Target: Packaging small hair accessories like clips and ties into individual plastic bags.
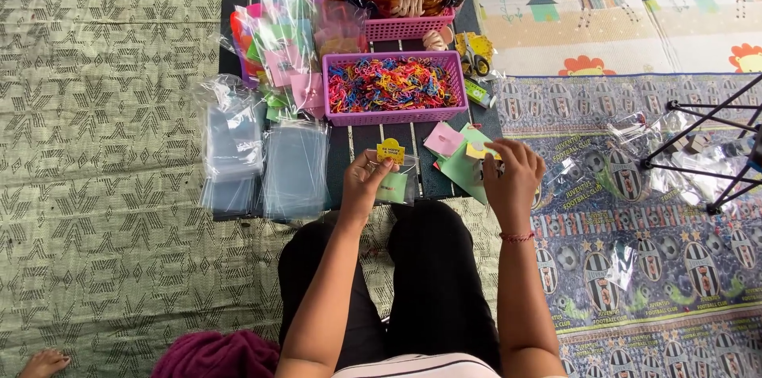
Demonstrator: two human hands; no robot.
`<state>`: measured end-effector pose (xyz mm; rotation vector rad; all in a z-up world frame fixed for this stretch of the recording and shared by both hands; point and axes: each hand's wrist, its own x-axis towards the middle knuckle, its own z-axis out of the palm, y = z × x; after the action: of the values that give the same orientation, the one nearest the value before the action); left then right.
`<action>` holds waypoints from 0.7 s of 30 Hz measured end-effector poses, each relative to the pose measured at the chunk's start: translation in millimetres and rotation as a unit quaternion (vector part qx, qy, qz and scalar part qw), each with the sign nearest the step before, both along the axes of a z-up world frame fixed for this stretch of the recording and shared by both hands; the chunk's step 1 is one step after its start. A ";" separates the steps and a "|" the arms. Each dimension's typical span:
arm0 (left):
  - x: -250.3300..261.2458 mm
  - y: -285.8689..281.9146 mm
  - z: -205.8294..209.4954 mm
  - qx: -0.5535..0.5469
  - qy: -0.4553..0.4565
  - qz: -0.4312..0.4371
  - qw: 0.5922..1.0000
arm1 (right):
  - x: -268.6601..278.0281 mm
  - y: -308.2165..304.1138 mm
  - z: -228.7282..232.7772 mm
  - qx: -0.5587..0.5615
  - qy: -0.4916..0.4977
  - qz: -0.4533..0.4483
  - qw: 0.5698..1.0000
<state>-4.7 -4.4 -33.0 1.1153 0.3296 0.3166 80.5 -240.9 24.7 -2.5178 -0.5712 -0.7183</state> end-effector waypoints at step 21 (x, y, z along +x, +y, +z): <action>-2.7 9.8 -5.7 -0.027 -0.012 -0.019 0.999 | 228.8 210.1 5.8 -0.334 0.349 0.161 0.861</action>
<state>-7.4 5.4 -38.7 1.0626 0.2942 0.2863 309.3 -30.9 30.6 -2.8819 -1.0427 0.6290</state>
